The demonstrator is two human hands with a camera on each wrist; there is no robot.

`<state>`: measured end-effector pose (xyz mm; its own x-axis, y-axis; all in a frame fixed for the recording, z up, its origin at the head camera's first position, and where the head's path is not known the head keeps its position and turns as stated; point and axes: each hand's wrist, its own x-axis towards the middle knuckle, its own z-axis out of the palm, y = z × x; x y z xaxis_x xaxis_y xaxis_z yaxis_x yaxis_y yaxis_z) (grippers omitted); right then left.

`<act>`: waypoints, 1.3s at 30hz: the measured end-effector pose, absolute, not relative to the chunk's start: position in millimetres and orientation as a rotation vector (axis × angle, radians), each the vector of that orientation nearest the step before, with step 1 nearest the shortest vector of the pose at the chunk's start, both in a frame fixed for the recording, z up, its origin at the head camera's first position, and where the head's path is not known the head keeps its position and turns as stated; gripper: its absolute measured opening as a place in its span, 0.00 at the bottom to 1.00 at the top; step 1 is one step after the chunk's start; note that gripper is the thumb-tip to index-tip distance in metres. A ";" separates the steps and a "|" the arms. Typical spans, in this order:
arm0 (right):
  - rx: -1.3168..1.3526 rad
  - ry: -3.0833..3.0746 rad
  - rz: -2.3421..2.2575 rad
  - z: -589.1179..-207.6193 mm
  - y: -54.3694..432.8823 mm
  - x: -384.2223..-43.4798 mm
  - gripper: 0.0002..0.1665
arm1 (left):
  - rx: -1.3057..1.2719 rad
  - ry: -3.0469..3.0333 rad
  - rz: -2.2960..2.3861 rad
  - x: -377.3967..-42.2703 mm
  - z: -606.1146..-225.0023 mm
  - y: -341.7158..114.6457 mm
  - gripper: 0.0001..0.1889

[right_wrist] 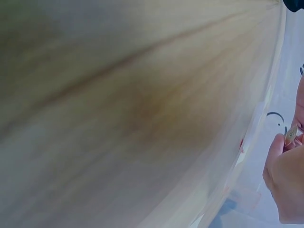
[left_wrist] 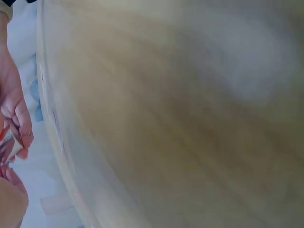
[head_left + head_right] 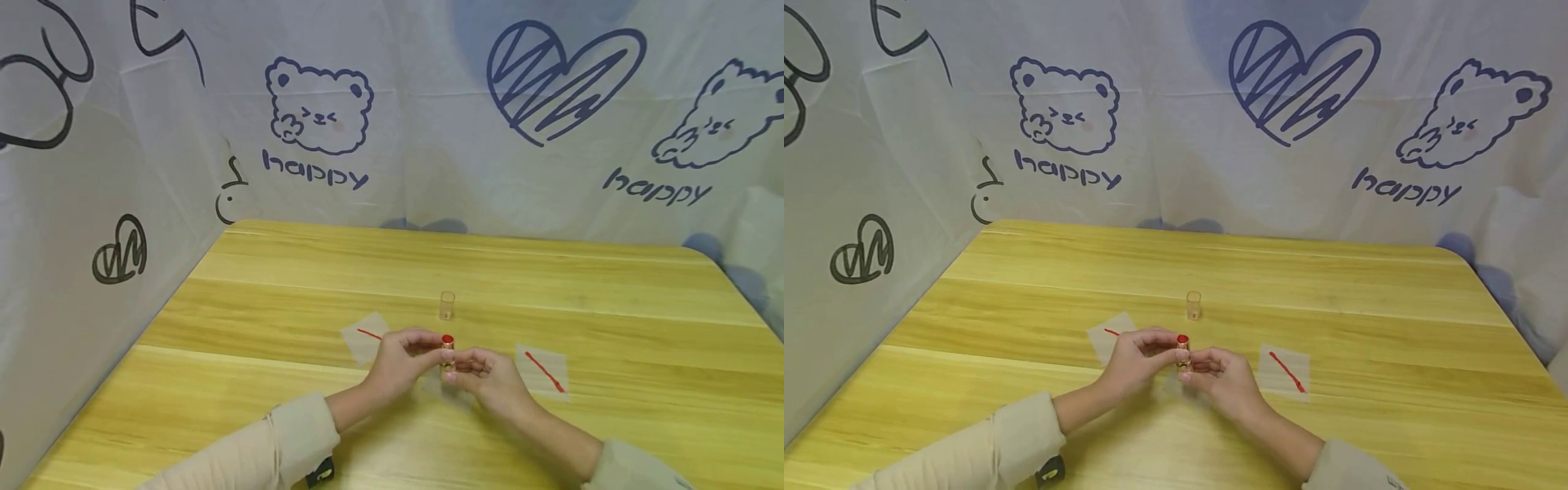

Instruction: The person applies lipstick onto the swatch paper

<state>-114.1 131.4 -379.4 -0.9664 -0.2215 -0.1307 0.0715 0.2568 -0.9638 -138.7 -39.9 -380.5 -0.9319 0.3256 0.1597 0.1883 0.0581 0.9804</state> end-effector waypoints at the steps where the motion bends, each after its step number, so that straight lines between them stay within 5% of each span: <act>1: -0.149 2.284 -1.774 -379.5 131.8 -114.3 0.21 | 0.565 2.187 2.012 -139.4 -379.9 -40.7 0.13; 39: -0.165 2.297 -1.731 -381.6 131.6 -114.6 0.20 | 0.520 2.241 1.964 -141.1 -380.9 -40.0 0.13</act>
